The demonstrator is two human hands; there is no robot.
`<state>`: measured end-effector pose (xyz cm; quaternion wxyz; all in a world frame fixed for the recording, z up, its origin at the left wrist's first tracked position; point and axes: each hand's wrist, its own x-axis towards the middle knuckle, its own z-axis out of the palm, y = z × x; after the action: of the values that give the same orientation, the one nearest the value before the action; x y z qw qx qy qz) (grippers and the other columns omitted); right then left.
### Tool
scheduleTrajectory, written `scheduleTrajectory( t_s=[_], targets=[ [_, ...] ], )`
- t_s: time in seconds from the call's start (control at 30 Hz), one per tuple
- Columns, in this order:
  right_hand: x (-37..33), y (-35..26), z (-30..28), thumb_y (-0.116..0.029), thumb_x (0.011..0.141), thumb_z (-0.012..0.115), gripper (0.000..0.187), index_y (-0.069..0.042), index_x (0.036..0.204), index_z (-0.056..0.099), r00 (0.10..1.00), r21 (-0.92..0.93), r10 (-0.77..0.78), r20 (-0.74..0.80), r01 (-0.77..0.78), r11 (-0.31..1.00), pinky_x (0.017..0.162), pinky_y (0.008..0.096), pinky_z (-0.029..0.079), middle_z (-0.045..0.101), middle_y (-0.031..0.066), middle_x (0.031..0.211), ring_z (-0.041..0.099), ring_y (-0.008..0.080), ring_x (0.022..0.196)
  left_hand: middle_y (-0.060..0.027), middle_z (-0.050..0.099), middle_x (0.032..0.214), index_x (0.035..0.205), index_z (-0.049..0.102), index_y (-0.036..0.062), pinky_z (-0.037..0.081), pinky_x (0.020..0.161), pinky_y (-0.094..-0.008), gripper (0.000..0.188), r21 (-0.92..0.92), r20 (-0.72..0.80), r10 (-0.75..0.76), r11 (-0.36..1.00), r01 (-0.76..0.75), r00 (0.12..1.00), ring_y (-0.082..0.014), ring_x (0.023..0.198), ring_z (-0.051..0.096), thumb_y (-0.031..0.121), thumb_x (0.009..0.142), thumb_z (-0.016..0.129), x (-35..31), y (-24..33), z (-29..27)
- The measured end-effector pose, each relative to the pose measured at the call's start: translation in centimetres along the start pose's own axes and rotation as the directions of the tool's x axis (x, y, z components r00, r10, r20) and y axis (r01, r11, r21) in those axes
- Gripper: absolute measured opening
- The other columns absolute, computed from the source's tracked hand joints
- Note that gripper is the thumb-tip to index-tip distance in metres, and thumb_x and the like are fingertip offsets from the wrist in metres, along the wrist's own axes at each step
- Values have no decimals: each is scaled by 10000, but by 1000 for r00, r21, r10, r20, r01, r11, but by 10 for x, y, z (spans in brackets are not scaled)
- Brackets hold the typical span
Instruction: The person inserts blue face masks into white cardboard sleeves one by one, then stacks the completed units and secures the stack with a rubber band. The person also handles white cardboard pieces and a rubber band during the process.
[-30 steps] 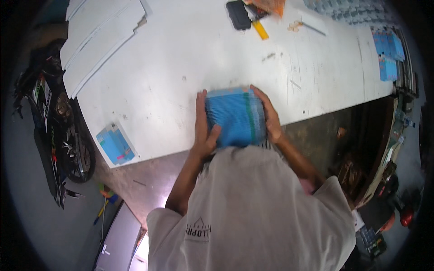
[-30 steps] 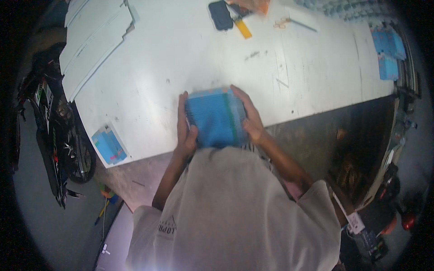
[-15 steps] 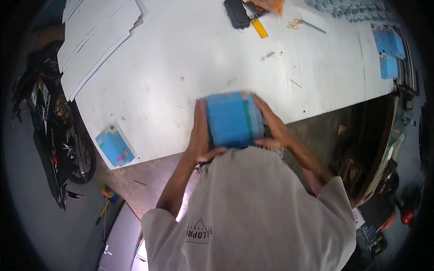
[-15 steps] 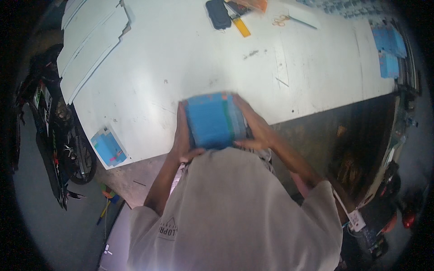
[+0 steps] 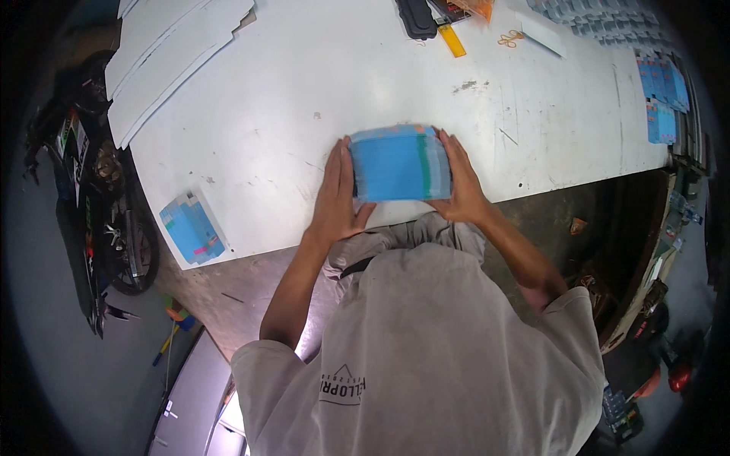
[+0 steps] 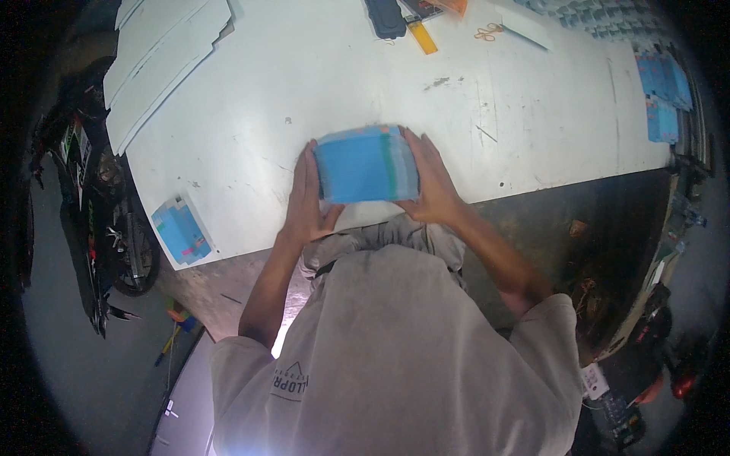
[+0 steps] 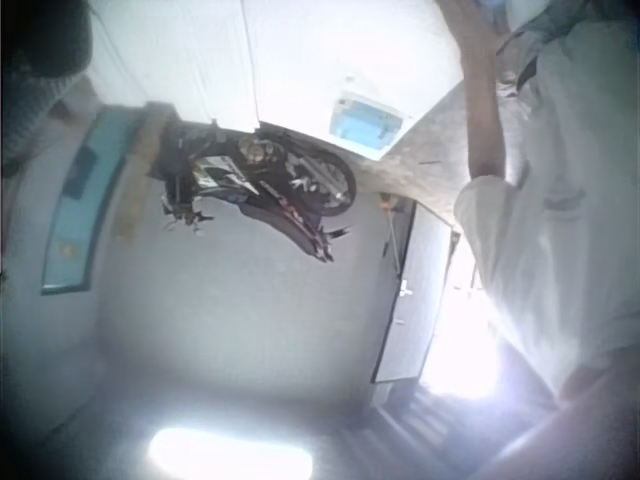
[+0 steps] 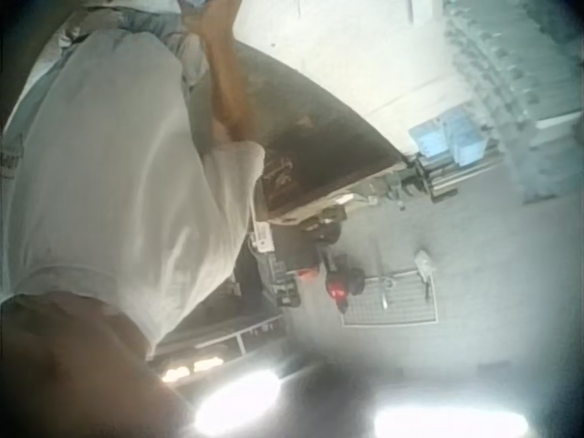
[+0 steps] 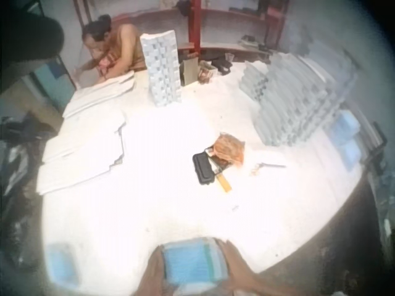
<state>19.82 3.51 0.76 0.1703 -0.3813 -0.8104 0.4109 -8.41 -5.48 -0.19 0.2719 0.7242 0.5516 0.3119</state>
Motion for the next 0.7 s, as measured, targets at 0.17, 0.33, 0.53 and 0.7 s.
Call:
scheduleTrajectory(
  t_s=[0.17, 0.33, 0.53, 0.7],
  targets=[
    [13, 5, 2, -272, 775, 869, 1199, 29, 1636, 90, 996, -75, -84, -40, 81, 994, 1267, 642, 120, 305, 274, 1654, 330, 436, 1522, -400, 159, 1653, 1629, 0, -96, 253, 1243, -620, 1185, 54, -62, 33, 998, -29, 998, -597, 1502, 249, 236, 837, 816, 13, -1, 2],
    [12, 2, 6, -304, 768, 885, 1212, 16, 1637, 103, 992, -111, -94, -88, 84, 990, 1266, 644, 117, 314, 268, 1650, 354, 420, 1512, -410, 128, 1653, 1625, -16, -99, 254, 1240, -635, 1194, 94, -43, 64, 994, -60, 997, -605, 1501, 243, 234, 835, 815, 12, -7, 6],
    [13, 4, 14, -417, 720, 933, 1279, 4, 1629, 138, 993, -161, -40, -115, 21, 987, 1264, 646, 125, 342, 259, 1631, 374, 400, 1503, -419, 122, 1650, 1630, -17, -87, 260, 1230, -655, 1213, 71, 40, 73, 995, -76, 997, -627, 1490, 242, 240, 824, 829, 10, -18, -2],
    [15, -1, 13, -406, 709, 950, 1270, -20, 1633, 169, 988, -168, -54, -143, 30, 985, 1271, 639, 146, 376, 248, 1627, 416, 406, 1486, -425, 135, 1644, 1630, -11, -89, 264, 1228, -653, 1271, 40, -31, 83, 996, -81, 996, -625, 1490, 245, 295, 791, 863, 13, -9, 1]
  ],
)
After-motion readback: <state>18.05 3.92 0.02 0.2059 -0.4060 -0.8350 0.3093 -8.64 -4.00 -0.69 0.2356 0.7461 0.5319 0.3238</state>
